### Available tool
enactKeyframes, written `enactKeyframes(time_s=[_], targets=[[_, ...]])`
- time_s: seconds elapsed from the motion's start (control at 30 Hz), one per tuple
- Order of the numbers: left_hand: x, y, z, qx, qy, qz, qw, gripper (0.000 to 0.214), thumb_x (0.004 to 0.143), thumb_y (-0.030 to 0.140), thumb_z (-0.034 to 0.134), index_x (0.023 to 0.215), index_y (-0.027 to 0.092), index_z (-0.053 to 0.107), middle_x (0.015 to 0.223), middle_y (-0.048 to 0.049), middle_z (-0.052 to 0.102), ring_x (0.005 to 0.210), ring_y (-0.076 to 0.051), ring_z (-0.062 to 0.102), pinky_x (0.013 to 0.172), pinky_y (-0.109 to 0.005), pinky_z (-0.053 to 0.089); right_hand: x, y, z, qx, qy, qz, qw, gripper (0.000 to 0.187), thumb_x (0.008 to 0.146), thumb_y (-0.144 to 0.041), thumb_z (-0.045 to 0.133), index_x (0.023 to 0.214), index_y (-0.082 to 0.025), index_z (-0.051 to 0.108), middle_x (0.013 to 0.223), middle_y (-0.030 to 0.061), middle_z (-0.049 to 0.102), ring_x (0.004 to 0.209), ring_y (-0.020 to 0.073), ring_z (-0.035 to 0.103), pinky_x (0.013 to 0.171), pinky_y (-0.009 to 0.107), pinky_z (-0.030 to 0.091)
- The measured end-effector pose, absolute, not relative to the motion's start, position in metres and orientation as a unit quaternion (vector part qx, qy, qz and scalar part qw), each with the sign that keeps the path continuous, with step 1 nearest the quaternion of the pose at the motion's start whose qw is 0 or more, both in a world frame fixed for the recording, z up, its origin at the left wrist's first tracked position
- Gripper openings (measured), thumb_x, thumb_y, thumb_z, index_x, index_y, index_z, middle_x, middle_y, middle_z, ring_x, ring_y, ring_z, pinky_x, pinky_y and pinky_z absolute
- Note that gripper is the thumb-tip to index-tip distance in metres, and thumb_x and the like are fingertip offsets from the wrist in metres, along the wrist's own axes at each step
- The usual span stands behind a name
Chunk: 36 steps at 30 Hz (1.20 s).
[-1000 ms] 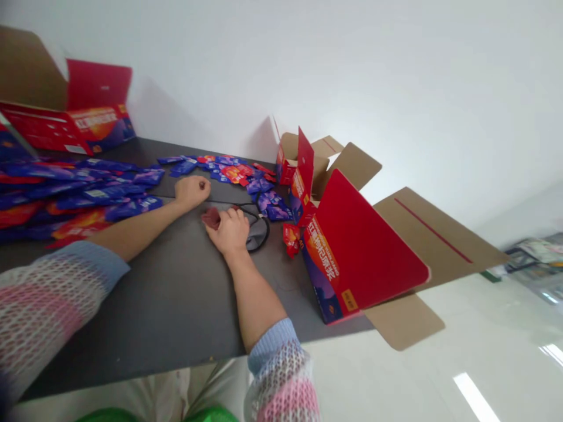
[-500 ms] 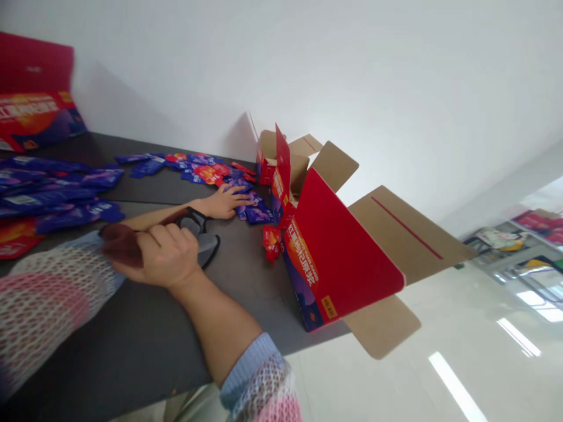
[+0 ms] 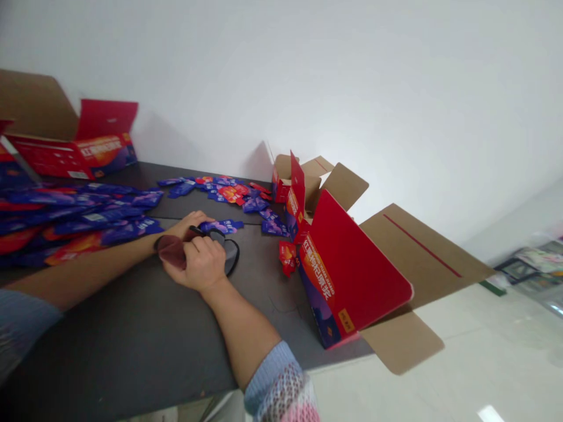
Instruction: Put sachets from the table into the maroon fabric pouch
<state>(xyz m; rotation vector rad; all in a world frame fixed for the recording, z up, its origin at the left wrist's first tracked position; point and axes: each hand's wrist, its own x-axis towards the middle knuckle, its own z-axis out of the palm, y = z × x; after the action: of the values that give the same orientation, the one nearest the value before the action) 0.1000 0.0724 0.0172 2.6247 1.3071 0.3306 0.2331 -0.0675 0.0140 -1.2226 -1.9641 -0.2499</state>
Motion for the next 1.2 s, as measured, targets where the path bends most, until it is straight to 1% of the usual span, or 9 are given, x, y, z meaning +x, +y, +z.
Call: enactKeyframes(time_s=[0.17, 0.23, 0.43, 0.63, 0.7, 0.8, 0.9, 1.07, 1.2], targets=[[0.058, 0.021, 0.014, 0.87, 0.461, 0.142, 0.099, 0.038, 0.076, 0.039, 0.07, 0.109, 0.02, 0.075, 0.099, -0.0073, 0.068, 0.096, -0.027, 0.061, 0.09, -0.037, 0.05, 0.258, -0.067, 0.029, -0.549, -0.73, -0.11, 0.392, 0.045, 0.095, -0.057, 0.047, 0.078, -0.02, 0.065, 0.075, 0.0074, 0.062, 0.076, 0.0197, 0.061, 0.071, 0.031, 0.045], [0.053, -0.006, 0.016, 0.863, 0.47, 0.16, 0.095, 0.044, 0.074, 0.044, 0.072, 0.109, 0.019, 0.076, 0.097, -0.0095, 0.066, 0.095, -0.028, 0.062, 0.089, -0.038, 0.051, 0.271, -0.066, 0.037, -0.597, -0.684, -0.105, 0.406, 0.043, 0.097, -0.053, 0.042, 0.082, -0.019, 0.065, 0.081, 0.0098, 0.063, 0.082, 0.021, 0.062, 0.076, 0.031, 0.046], [0.051, -0.065, 0.027, 0.869, 0.461, 0.149, 0.103, 0.057, 0.073, 0.055, 0.074, 0.119, 0.022, 0.076, 0.094, -0.009, 0.064, 0.096, -0.028, 0.061, 0.089, -0.038, 0.051, 0.317, -0.072, 0.056, -0.676, -0.573, -0.132, 0.445, 0.042, 0.097, -0.047, 0.034, 0.087, -0.018, 0.064, 0.089, 0.0153, 0.061, 0.093, 0.0267, 0.061, 0.085, 0.035, 0.048], [0.056, -0.066, 0.026, 0.862, 0.482, 0.139, 0.076, 0.069, 0.069, 0.07, 0.073, 0.121, 0.025, 0.077, 0.098, -0.0105, 0.066, 0.099, -0.032, 0.059, 0.09, -0.045, 0.051, 0.333, -0.076, 0.07, -0.761, -0.442, -0.146, 0.452, 0.044, 0.101, -0.041, 0.03, 0.11, -0.013, 0.061, 0.109, 0.021, 0.061, 0.111, 0.0312, 0.059, 0.093, 0.041, 0.046], [0.062, -0.061, 0.022, 0.853, 0.497, 0.146, 0.062, 0.065, 0.071, 0.073, 0.071, 0.117, 0.027, 0.079, 0.104, -0.0117, 0.067, 0.102, -0.033, 0.058, 0.091, -0.047, 0.051, 0.316, -0.073, 0.063, -0.76, -0.5, -0.091, 0.405, 0.043, 0.101, -0.046, 0.035, 0.118, -0.014, 0.058, 0.115, 0.0187, 0.061, 0.11, 0.0298, 0.061, 0.088, 0.038, 0.048], [0.068, -0.054, 0.018, 0.842, 0.511, 0.161, 0.064, 0.06, 0.072, 0.073, 0.071, 0.111, 0.028, 0.081, 0.12, -0.0118, 0.065, 0.11, -0.035, 0.056, 0.093, -0.049, 0.05, 0.28, -0.07, 0.046, -0.74, -0.62, 0.008, 0.262, 0.054, 0.094, -0.049, 0.053, 0.133, -0.012, 0.049, 0.122, 0.0182, 0.061, 0.11, 0.0296, 0.063, 0.082, 0.036, 0.05], [0.068, -0.047, 0.018, 0.842, 0.507, 0.161, 0.09, 0.063, 0.071, 0.073, 0.072, 0.111, 0.024, 0.079, 0.117, -0.011, 0.066, 0.107, -0.033, 0.057, 0.095, -0.047, 0.049, 0.251, -0.073, 0.037, -0.725, -0.67, 0.035, 0.154, 0.066, 0.087, -0.043, 0.067, 0.137, -0.007, 0.042, 0.129, 0.0229, 0.058, 0.114, 0.0316, 0.062, 0.081, 0.035, 0.05], [0.063, -0.039, 0.017, 0.839, 0.502, 0.158, 0.134, 0.072, 0.063, 0.068, 0.081, 0.115, 0.02, 0.072, 0.115, -0.0132, 0.064, 0.109, -0.034, 0.058, 0.097, -0.047, 0.049, 0.237, -0.078, 0.045, -0.72, -0.675, 0.072, 0.145, 0.03, 0.097, -0.039, 0.054, 0.117, -0.017, 0.055, 0.114, 0.0131, 0.068, 0.095, 0.0248, 0.069, 0.07, 0.031, 0.047], [0.062, -0.036, 0.013, 0.846, 0.486, 0.178, 0.128, 0.066, 0.066, 0.069, 0.078, 0.112, 0.023, 0.07, 0.113, -0.013, 0.063, 0.104, -0.034, 0.058, 0.092, -0.048, 0.05, 0.241, -0.078, 0.049, -0.692, -0.686, 0.052, 0.22, 0.021, 0.098, -0.037, 0.053, 0.105, -0.023, 0.066, 0.104, 0.0051, 0.072, 0.09, 0.0205, 0.068, 0.069, 0.029, 0.044]])
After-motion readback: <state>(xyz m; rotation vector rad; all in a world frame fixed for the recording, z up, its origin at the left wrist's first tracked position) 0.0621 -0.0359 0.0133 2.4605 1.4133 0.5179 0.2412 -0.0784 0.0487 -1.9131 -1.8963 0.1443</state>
